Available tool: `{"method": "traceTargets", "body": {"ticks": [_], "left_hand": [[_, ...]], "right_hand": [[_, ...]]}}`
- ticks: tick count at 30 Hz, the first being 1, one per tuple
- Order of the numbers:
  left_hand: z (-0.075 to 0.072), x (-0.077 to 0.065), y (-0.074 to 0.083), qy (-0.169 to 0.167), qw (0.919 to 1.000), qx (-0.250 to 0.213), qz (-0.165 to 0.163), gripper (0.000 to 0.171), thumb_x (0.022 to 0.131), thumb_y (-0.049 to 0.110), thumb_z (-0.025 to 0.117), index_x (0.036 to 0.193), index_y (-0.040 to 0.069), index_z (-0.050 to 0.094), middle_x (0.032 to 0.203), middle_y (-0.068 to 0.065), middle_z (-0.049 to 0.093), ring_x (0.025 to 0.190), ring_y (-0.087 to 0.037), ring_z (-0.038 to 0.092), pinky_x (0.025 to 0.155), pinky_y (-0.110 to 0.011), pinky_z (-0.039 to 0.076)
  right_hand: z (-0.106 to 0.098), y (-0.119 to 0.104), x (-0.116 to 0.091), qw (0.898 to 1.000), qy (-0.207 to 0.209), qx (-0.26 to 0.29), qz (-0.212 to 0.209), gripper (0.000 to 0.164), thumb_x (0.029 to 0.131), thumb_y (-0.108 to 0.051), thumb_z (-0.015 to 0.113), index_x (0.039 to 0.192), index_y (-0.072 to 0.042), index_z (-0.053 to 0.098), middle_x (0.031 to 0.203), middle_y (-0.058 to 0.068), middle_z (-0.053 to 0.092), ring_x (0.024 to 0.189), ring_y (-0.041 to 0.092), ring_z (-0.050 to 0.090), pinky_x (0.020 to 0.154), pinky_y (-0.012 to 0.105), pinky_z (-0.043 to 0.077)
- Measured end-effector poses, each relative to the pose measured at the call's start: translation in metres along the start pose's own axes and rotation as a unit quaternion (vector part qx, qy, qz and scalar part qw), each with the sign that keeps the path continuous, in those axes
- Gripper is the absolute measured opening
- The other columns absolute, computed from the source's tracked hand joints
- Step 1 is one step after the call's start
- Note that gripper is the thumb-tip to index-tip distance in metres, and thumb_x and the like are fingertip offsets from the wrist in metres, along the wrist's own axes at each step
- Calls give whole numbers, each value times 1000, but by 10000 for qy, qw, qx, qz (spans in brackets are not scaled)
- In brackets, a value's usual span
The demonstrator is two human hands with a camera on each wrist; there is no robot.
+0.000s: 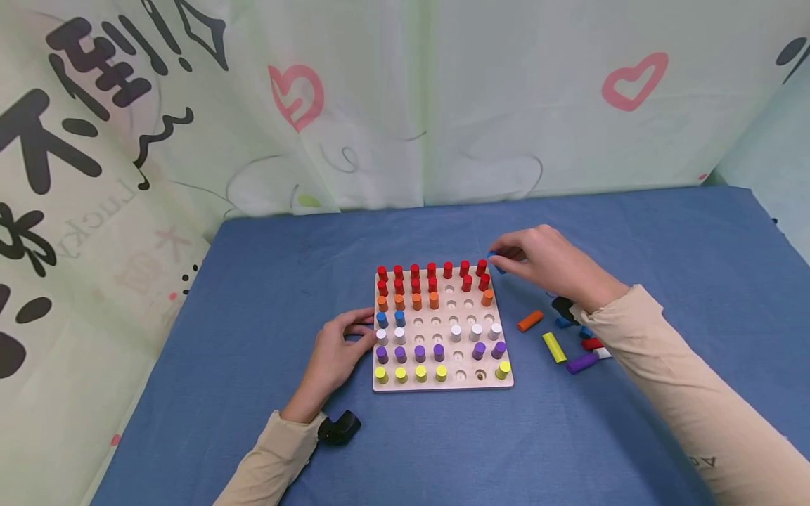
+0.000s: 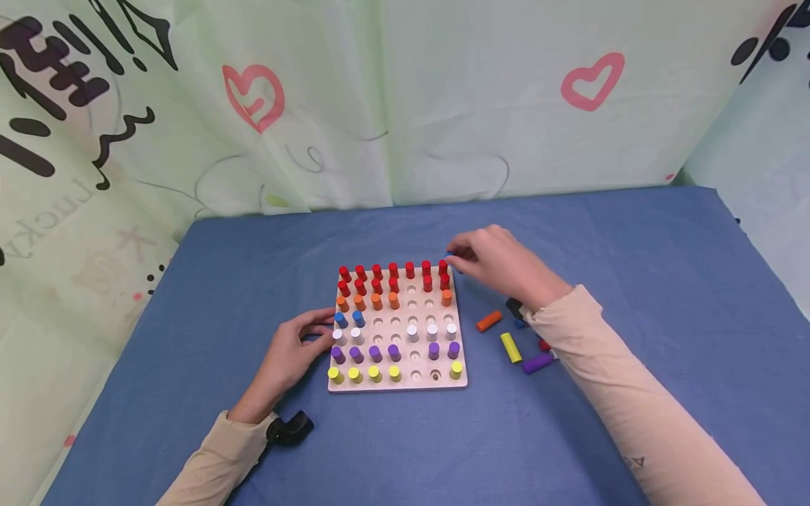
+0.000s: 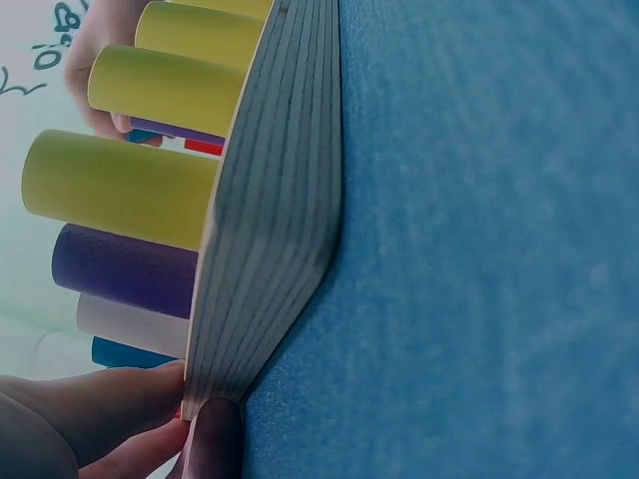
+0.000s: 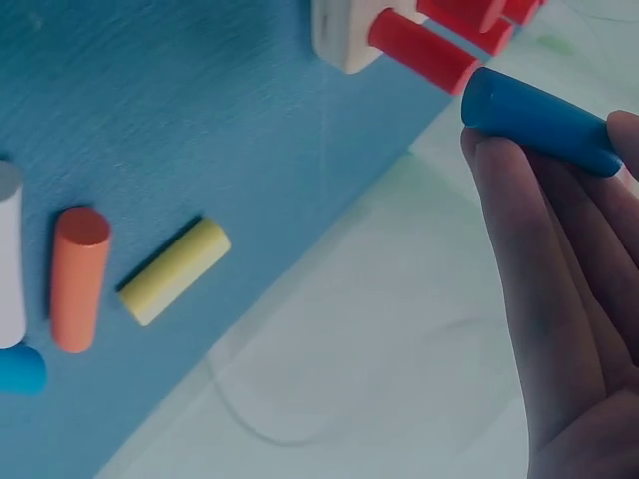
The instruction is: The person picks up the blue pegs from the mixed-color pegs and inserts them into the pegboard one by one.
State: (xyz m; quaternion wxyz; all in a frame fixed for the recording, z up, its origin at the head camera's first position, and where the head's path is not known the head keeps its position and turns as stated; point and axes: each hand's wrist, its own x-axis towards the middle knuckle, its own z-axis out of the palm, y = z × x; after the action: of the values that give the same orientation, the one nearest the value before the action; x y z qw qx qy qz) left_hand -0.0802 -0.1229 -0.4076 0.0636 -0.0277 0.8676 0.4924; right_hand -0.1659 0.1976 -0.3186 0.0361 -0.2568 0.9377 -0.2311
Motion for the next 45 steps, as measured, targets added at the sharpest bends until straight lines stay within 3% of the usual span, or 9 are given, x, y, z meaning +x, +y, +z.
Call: {"method": "traceTargets", "body": {"ticks": [24,45], "left_hand": [[0,0,1,-8,10000,-6,-97,41,93,9,70,134,8,64,121,-9,69,101,-20,66,85,-36,59],[0,0,2,-24,9999,-41,-151,42,93,9,70,134,8,64,125,-7,68,102,-19,66,84,-36,59]], "right_hand": [[5,-24,5,9975,-79,552,-439,21,95,-11,66,113,-1,73,99,10,77,92,20,74,85,45,59],[15,-38,11,9904,-265,1123,-758,21,95,-9,67,114,-2,73,99,8,77,85,14,73,78,35,60]]}}
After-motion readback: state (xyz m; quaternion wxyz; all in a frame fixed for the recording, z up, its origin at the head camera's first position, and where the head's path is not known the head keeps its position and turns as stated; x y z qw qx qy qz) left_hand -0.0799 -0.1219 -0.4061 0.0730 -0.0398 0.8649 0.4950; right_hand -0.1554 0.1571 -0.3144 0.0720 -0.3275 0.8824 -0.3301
